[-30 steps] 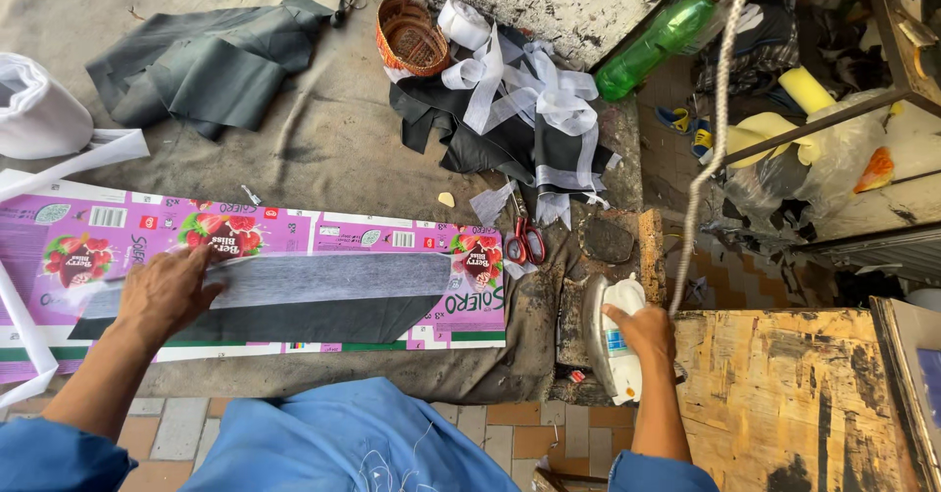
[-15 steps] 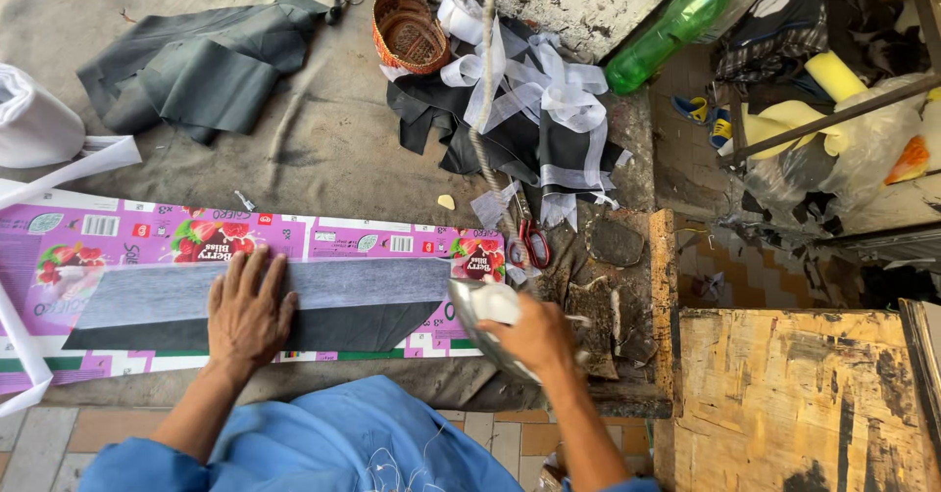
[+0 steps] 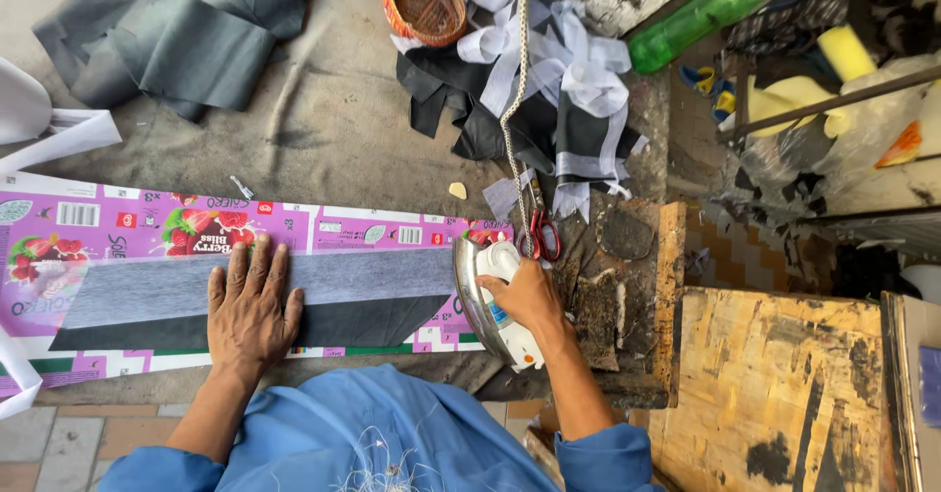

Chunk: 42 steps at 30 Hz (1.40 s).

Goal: The person lays black fabric pieces on a padded table, positions sheer white strips of interfacing over them, and presses the strips onto the fabric with a clothes iron. They smooth and align the fabric and strips by hand between ironing passes, working through several pieces one after another.

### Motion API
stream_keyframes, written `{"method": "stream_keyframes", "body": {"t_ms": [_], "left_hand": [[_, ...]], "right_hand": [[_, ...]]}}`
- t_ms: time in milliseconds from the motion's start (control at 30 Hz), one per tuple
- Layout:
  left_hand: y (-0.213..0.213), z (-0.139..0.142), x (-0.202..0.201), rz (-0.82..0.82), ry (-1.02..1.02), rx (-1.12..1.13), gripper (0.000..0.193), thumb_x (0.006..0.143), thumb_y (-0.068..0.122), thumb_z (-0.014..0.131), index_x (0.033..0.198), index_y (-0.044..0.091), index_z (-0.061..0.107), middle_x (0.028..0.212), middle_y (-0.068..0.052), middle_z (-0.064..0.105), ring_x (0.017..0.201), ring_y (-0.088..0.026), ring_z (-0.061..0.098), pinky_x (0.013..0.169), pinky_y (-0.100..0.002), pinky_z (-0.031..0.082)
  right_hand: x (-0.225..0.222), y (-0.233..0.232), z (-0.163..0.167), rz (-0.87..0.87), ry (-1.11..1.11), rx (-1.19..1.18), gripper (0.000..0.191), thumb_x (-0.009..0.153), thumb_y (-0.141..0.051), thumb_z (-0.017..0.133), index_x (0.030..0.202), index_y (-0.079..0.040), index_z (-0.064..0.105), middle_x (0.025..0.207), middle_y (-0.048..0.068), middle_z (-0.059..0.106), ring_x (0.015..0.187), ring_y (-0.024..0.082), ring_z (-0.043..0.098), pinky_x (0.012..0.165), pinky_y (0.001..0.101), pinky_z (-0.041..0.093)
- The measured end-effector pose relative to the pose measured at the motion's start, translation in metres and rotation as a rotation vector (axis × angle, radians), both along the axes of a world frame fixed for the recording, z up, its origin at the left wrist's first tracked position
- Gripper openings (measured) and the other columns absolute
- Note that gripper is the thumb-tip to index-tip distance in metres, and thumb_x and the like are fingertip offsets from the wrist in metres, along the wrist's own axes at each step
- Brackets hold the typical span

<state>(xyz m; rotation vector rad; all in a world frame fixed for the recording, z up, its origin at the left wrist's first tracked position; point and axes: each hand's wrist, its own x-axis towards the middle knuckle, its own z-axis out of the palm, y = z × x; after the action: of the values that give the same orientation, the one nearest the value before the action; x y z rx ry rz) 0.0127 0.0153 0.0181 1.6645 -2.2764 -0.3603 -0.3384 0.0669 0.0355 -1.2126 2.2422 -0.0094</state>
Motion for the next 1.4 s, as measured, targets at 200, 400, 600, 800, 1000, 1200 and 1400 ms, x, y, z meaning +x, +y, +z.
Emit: {"method": "stream_keyframes", "body": {"t_ms": [200,400,600,800,1000,1200,1400], "left_hand": [[0.006,0.001,0.01,-0.027,0.023,-0.07,0.068,0.094,0.047,0.048,0.154,0.016,0.042,0.167,-0.005,0.033,0.155,-0.03,0.027,0.123,-0.054,0.021],[0.001,0.007,0.058,0.084,-0.124,-0.034,0.068,0.086,0.042,0.065,0.148,0.019,0.051,0.154,-0.002,0.05,0.14,-0.025,0.049,0.115,-0.054,0.039],[-0.02,0.018,0.085,0.012,-0.291,0.26,0.051,0.081,0.046,0.077,0.123,0.023,0.061,0.12,-0.002,0.064,0.117,-0.026,0.063,0.094,-0.046,0.051],[-0.007,0.028,0.092,-0.333,-0.084,-0.154,0.018,0.077,0.026,0.07,0.094,0.021,0.068,0.089,-0.006,0.067,0.09,-0.03,0.069,0.076,-0.052,0.052],[0.03,0.06,0.098,-0.533,-0.052,0.527,0.022,0.087,0.034,0.068,0.102,0.017,0.067,0.094,-0.008,0.071,0.087,-0.035,0.069,0.074,-0.048,0.053],[-0.001,0.075,0.137,-0.653,0.028,0.579,0.036,0.081,0.048,0.08,0.092,0.015,0.072,0.096,-0.003,0.074,0.093,-0.032,0.07,0.074,-0.046,0.054],[-0.06,0.068,0.135,-0.749,0.253,0.214,0.026,0.084,0.041,0.076,0.1,0.02,0.078,0.108,-0.004,0.074,0.093,-0.034,0.07,0.07,-0.045,0.054]], "right_hand": [[-0.056,0.033,0.042,-0.133,0.17,0.106,0.052,0.074,-0.056,0.08,0.105,-0.014,0.079,0.095,0.016,0.08,0.085,0.033,0.078,0.076,0.0446,0.058],[-0.15,0.094,0.024,-0.3,0.395,-0.029,0.072,0.07,-0.065,0.083,0.105,-0.002,0.079,0.105,0.026,0.076,0.098,0.043,0.073,0.085,0.0501,0.056],[-0.175,0.135,0.008,-0.363,0.547,-0.185,0.082,0.066,-0.055,0.084,0.132,-0.011,0.067,0.117,0.026,0.071,0.111,0.047,0.065,0.095,0.0543,0.051],[-0.02,0.075,-0.014,0.267,0.208,-0.843,0.086,0.052,-0.02,0.095,0.125,-0.004,0.053,0.126,0.018,0.06,0.12,0.036,0.058,0.104,0.0445,0.047],[0.089,0.02,-0.044,0.739,-0.005,-0.553,0.062,0.063,-0.016,0.091,0.12,-0.013,0.068,0.122,0.01,0.068,0.123,0.031,0.059,0.102,0.0524,0.038],[0.031,0.015,-0.028,0.932,-0.321,-0.01,0.024,0.076,-0.013,0.08,0.101,-0.011,0.078,0.083,0.01,0.074,0.08,0.028,0.074,0.077,0.0384,0.055],[-0.014,0.002,0.043,0.437,-0.175,0.443,0.032,0.074,-0.031,0.089,0.099,-0.012,0.081,0.083,0.005,0.078,0.074,0.02,0.074,0.069,0.0353,0.057]]}}
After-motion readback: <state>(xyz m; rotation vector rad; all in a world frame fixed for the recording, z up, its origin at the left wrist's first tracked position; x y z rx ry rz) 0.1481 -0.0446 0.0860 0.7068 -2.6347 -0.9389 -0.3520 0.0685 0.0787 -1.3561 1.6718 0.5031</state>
